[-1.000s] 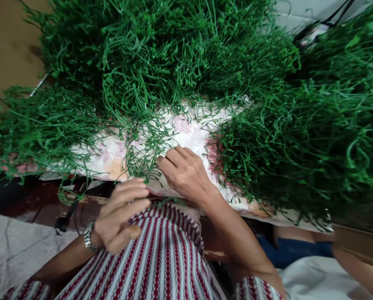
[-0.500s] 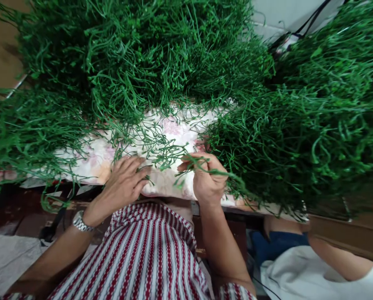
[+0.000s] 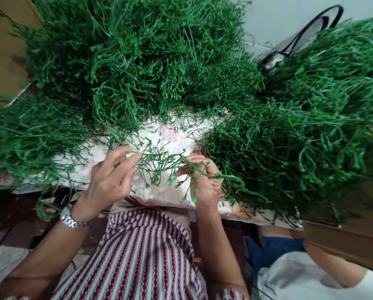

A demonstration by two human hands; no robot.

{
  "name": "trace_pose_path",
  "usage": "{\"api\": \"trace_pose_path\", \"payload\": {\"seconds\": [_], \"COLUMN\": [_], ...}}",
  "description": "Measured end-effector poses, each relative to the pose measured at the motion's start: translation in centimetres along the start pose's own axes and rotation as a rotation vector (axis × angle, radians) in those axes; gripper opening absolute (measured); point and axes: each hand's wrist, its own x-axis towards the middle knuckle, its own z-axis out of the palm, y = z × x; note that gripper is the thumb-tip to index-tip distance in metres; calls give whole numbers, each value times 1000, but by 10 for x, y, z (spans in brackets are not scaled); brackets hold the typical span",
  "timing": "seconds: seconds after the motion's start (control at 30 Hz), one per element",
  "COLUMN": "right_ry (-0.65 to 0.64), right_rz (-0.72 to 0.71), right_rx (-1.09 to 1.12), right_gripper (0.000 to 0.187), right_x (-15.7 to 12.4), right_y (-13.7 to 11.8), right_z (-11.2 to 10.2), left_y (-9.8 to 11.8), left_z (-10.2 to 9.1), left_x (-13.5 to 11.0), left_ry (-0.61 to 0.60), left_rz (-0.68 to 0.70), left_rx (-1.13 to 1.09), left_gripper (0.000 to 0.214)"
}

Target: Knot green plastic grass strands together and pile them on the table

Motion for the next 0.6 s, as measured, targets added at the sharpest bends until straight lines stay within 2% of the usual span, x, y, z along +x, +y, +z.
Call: {"api": "trace_pose_path", "payload": {"seconds": [0.07, 0.13, 0.23, 0.3, 0.4, 0.47, 0.57, 0.6], "right_ry": [-5, -4, 39, 44, -17, -16, 40, 47], "right_rz": [12, 28, -30, -111, -109, -120, -265, -320], "right_rx": [34, 65, 54, 19, 13, -12, -185, -273], "right_gripper": [8, 8, 8, 7, 7, 12, 16, 16], "right_x": [-1, -1, -1, -1, -2, -3, -2, -1], "right_y": [-1, -5, -17, -26, -34, -33, -27, -25], "right_z": [-2, -8, -21, -26, -21, -13, -6, -5], "left_y": [-4, -12, -29, -37, -39, -33, -14, -7], "left_z": [3, 5, 6, 7, 8, 7, -2, -7], "left_x": [8, 15, 19, 17, 13, 10, 7, 7], "left_ry": [-155, -295, -338, -315, -260, -156, 69, 108], "left_rz": [-43, -59, -55, -110, -185, -204, -244, -255], "left_rx": [70, 127, 185, 221, 140, -16, -248, -329], "left_gripper": [39, 29, 22, 21, 24, 30, 32, 30]}}
